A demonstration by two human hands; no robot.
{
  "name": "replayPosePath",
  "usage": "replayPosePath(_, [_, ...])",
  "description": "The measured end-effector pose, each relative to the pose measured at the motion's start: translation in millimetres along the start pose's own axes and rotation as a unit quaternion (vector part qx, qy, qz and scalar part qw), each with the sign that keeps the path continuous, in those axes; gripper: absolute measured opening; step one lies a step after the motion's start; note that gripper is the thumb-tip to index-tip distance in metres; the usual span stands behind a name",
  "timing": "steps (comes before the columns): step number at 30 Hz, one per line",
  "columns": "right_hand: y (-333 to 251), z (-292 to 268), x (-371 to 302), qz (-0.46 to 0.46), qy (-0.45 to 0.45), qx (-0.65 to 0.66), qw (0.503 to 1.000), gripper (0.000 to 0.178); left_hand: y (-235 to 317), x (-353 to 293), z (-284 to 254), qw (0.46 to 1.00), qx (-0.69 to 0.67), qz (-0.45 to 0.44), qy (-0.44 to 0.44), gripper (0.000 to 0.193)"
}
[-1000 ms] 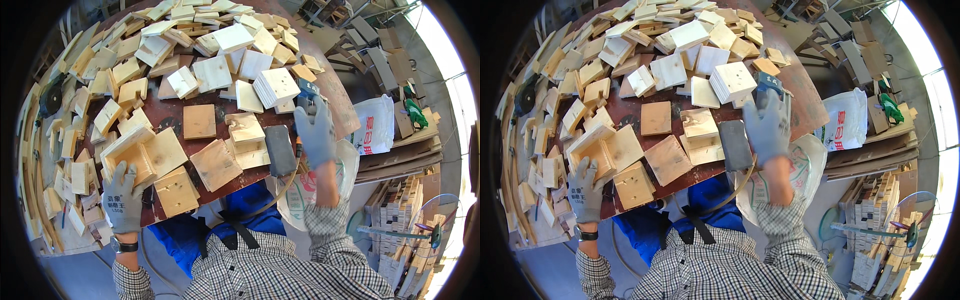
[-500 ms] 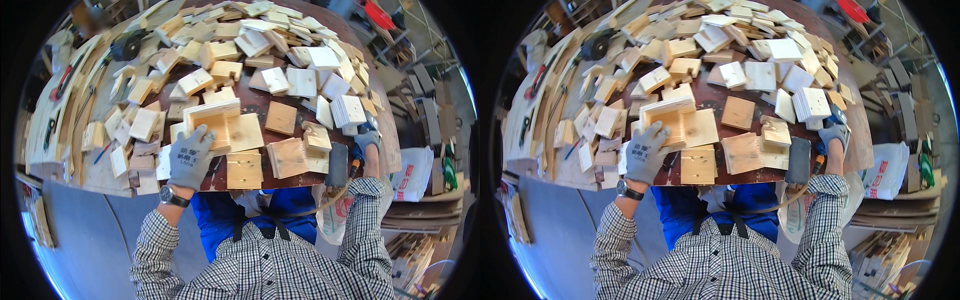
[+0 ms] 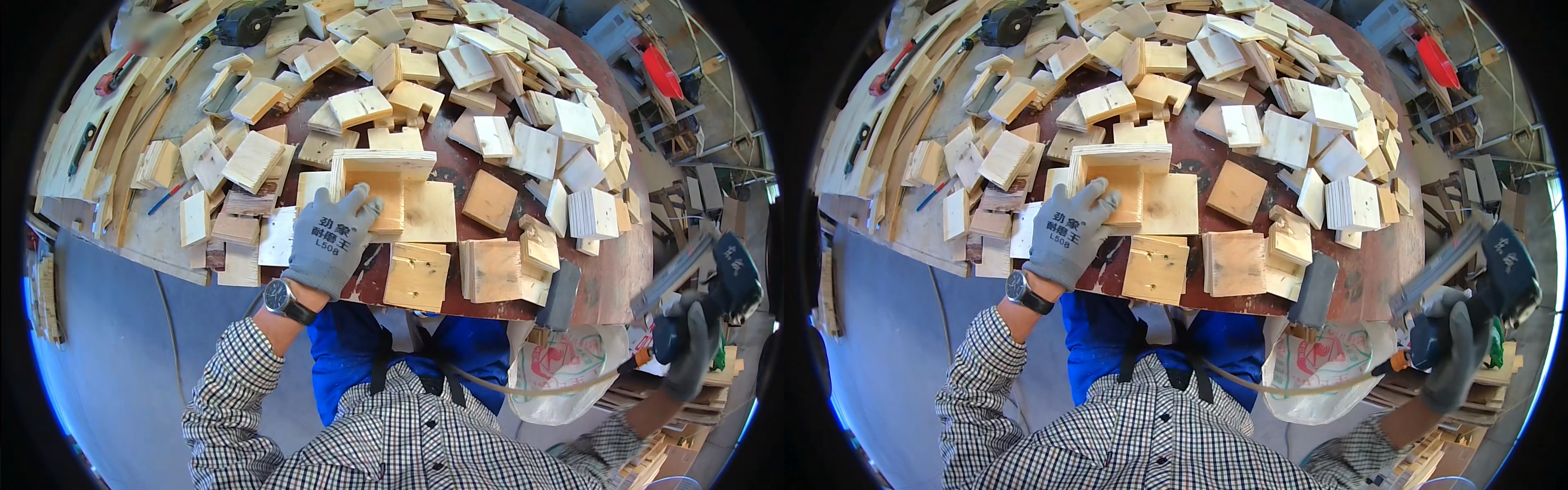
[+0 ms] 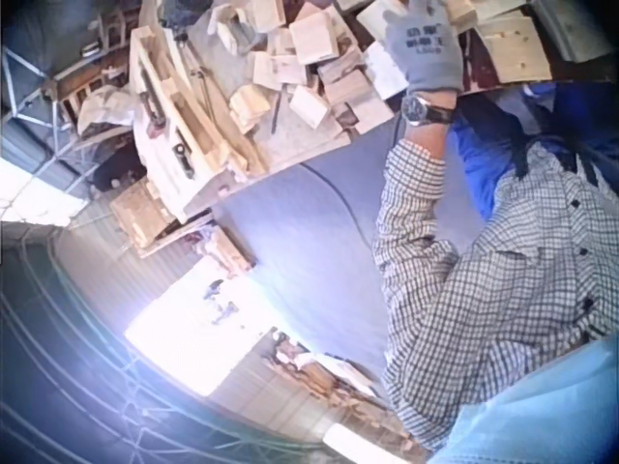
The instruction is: The person assembles small wooden boxes by hand, aligning pre-drilled pieces and securing them with a nail gun. They then sand the edges of the assembled boxes with a sanding block.
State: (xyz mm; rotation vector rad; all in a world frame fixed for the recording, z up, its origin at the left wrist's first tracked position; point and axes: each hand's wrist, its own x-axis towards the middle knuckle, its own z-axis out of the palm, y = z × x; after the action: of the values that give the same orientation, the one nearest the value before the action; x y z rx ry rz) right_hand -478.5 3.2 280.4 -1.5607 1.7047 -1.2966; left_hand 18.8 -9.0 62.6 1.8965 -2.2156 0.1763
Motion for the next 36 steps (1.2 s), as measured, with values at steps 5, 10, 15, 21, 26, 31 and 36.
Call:
replayPosePath(5, [-48,62,28,0.07,-0.281,0.203,0.935,0.04,2,5,1,0.999,-0.028,-0.001,0.017,0.049])
replayPosePath(10, [-103,216,51,0.098,-0.505,-0.042,0.856,0.027,0,1,-4,0.999,-0.034,-0.031,-0.016,0.047])
replayPosePath(15, [-99,283,69,0.06,-0.602,-0.179,0.776,0.032,5,6,-5,0.998,-0.049,-0.04,-0.017,0.037])
replayPosePath(21, [-81,321,77,0.024,-0.633,-0.199,0.748,0.044,6,4,-5,0.994,-0.078,-0.067,-0.049,0.036])
replayPosePath(26, [-77,333,85,0.021,-0.654,-0.257,0.711,0.046,6,4,11,0.986,-0.108,-0.118,-0.039,0.031])
replayPosePath(31, [-55,335,90,-0.03,-0.634,-0.225,0.739,0.047,7,4,10,0.985,-0.112,-0.121,-0.058,0.032])
replayPosePath(36, [-59,335,91,0.026,-0.652,-0.206,0.729,0.037,5,3,13,0.979,-0.132,-0.136,-0.072,0.036])
